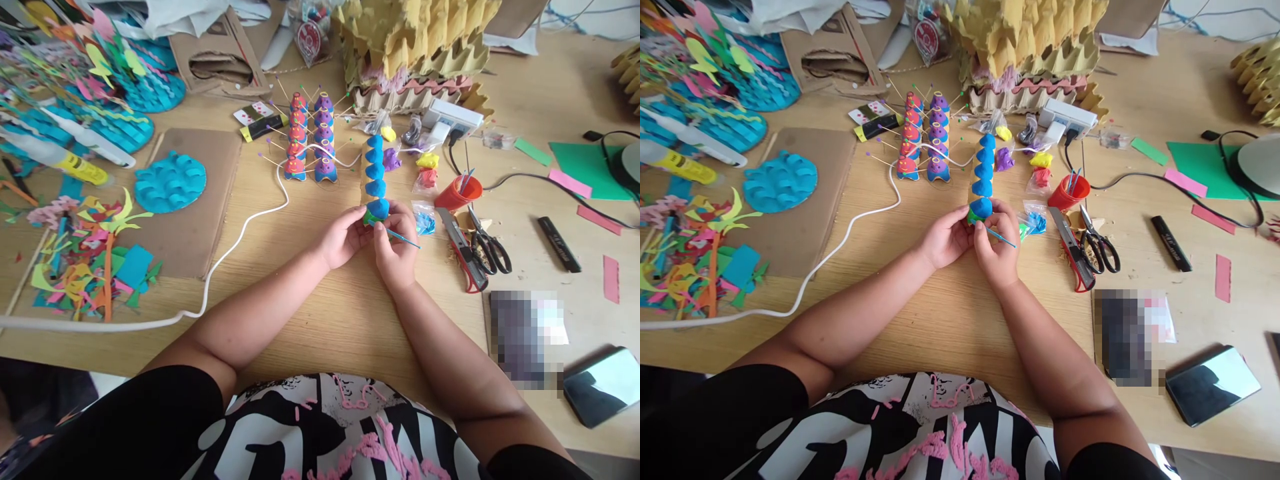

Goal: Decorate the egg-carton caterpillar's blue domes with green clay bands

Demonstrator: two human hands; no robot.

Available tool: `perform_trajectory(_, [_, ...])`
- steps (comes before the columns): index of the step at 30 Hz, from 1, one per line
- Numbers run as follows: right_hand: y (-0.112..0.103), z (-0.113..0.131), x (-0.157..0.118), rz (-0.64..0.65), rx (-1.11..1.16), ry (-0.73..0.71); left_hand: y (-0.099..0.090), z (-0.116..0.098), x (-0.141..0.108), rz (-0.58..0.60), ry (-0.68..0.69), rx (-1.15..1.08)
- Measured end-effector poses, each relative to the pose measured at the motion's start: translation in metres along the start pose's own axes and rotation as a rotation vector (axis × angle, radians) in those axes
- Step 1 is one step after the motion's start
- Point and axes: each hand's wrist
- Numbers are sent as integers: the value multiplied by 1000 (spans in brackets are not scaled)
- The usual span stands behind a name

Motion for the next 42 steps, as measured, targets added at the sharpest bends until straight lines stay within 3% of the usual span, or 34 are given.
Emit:
perform_trajectory(5, [1, -1, 1, -13, -11, -38, -1, 1, 0, 45, 20, 15])
perform_trajectory(14, [-1, -8, 2, 13, -11, -32, 1, 2, -1, 18, 17, -7])
perform_trajectory(22, [3, -10, -2, -29, 149, 109, -1, 3, 1, 4, 9, 3])
perform_trajectory(31, [-1, -14, -2, -31, 82, 71, 3, 3, -3, -20, 87, 43])
perform_trajectory(42, [-4, -1, 1, -16, -42, -66, 3, 4, -4, -25, 98, 39])
Point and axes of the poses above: each hand's wrist, its own x-axis towards the middle knuckle, its own y-axis out of the palm, z = x × y, and after that the axes turned 15 degrees about -z, right-handed
